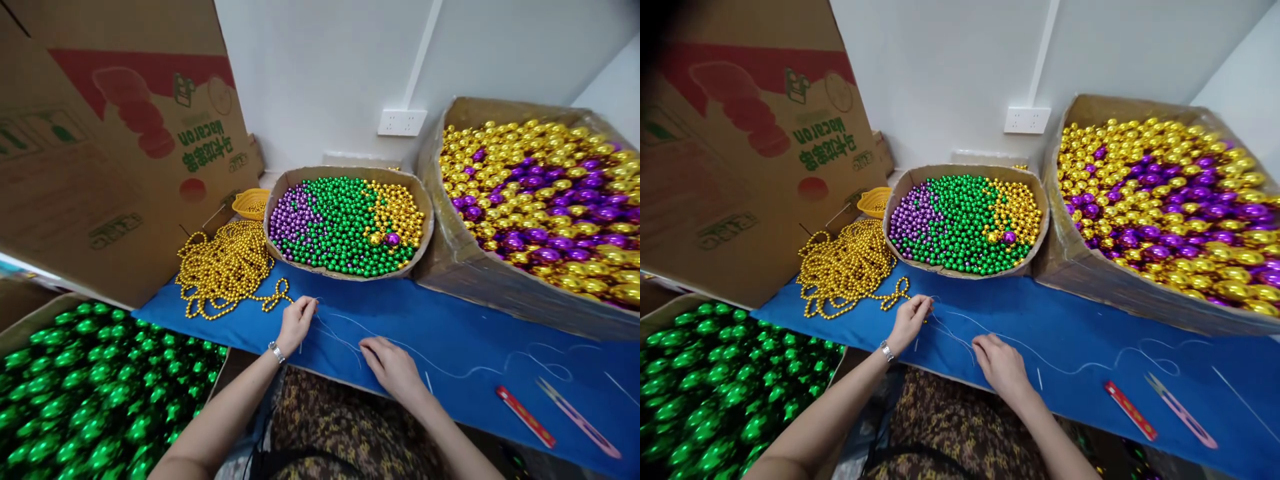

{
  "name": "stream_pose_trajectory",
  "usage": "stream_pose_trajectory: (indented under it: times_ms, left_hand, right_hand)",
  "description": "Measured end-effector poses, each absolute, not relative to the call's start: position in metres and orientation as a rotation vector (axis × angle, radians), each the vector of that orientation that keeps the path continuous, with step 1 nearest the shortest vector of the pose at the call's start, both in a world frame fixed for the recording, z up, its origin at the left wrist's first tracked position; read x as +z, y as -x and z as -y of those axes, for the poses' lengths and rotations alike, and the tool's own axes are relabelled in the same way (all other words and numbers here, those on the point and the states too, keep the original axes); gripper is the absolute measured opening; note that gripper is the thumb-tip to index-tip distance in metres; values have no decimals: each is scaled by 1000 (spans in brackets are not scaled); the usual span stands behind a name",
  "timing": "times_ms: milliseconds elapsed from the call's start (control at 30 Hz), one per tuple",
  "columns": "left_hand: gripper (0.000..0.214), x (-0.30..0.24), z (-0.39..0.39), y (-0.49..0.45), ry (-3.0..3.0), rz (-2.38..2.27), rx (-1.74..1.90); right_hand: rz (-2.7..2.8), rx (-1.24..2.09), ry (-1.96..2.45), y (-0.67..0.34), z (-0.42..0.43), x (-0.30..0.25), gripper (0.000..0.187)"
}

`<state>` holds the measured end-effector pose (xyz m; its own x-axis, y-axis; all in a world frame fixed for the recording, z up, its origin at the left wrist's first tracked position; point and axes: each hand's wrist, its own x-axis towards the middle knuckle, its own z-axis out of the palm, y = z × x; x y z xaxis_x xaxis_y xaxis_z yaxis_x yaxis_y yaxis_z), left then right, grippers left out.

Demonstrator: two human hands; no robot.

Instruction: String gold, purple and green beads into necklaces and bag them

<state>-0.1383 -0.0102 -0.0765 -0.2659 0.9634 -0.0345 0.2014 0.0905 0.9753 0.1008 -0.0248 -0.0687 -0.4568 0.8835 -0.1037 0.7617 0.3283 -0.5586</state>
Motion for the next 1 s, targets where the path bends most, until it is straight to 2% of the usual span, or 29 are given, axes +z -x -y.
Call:
stream_pose_trajectory:
  times_ms: [267, 500, 733, 900, 1000]
  left_hand:
    - [26, -80, 9, 149, -1295, -1718, 1205]
    - [25, -78, 9, 148, -1318, -1730, 1168]
    - [19, -71, 9, 150, -1339, -1751, 1146]
    - [13, -44, 11, 159, -1429, -1824, 1262]
    - [15, -14, 14, 143, -1613, -1696, 1333]
  right_hand:
    - [2446, 726, 1540, -107, 21, -77, 29]
    - [2525, 699, 1594, -90, 24, -82, 15]
    - [2575, 612, 1614, -78, 26, -84, 10]
    - [2591, 571, 1492, -81, 26, -77, 13]
    - [2592, 552, 1340, -89, 22, -56, 15]
